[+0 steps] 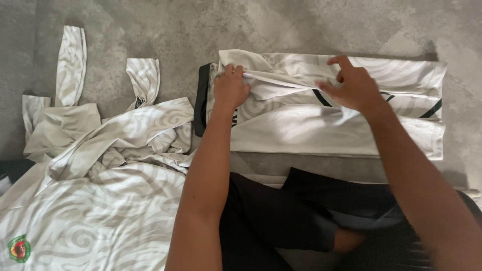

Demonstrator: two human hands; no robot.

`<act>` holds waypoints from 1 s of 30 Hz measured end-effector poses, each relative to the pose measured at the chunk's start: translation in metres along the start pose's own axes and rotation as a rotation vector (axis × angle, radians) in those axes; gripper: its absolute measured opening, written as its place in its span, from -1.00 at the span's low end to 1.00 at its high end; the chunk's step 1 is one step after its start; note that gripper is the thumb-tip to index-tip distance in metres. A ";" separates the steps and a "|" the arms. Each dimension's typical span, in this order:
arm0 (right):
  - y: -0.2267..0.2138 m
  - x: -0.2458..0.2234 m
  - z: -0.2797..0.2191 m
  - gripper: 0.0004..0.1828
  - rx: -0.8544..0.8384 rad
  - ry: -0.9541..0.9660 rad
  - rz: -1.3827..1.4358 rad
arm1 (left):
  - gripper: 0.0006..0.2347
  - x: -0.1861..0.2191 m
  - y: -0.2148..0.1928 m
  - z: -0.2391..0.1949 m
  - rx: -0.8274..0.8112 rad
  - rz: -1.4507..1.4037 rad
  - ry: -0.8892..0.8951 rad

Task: The person folds a white long-sleeved shirt with a graphic print on the floor. They smooth the fabric, fold the sleeves inward, fold the bottom hem up, and then fold the shirt in half to create a neat rectangular bundle.

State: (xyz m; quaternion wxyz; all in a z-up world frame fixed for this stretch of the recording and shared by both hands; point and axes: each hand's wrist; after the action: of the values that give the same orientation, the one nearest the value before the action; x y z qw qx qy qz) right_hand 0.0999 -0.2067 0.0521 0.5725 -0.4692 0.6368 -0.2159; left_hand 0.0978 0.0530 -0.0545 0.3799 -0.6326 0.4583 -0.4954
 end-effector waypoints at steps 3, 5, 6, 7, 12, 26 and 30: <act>-0.011 0.007 -0.011 -0.31 -0.190 0.109 -0.245 | -0.70 0.002 0.001 0.003 0.083 0.040 0.022; 0.003 0.044 -0.007 -0.42 -0.201 0.051 -0.405 | -0.72 0.007 -0.005 0.001 0.134 0.054 0.030; 0.007 0.055 -0.012 -0.42 -0.201 0.057 -0.405 | -0.72 0.009 -0.007 0.001 0.131 0.053 0.033; 0.012 0.066 -0.016 -0.56 -0.105 -0.082 -0.389 | -0.76 0.009 -0.011 0.001 0.148 0.084 0.037; 0.024 0.103 -0.014 -0.73 0.117 -0.331 -0.385 | -0.86 0.003 -0.011 0.005 0.208 0.157 0.049; 0.026 0.083 -0.014 -0.72 0.082 -0.397 -0.267 | -0.75 0.034 -0.040 -0.007 0.043 -0.171 0.376; 0.036 0.084 -0.018 -0.73 -0.055 -0.316 -0.432 | -0.78 0.044 -0.006 0.003 0.060 -0.137 0.524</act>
State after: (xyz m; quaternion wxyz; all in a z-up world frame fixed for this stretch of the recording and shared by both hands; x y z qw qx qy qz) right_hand 0.0783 -0.2654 -0.0172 0.5923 -0.6375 0.4304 -0.2398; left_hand 0.1062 0.0129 -0.0378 0.2325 -0.5009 0.4824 -0.6800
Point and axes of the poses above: each hand's wrist, its own z-axis towards the middle knuckle, its own y-axis out of the palm, x = y × z, and after that the axes turned 4 degrees about -x, right-handed
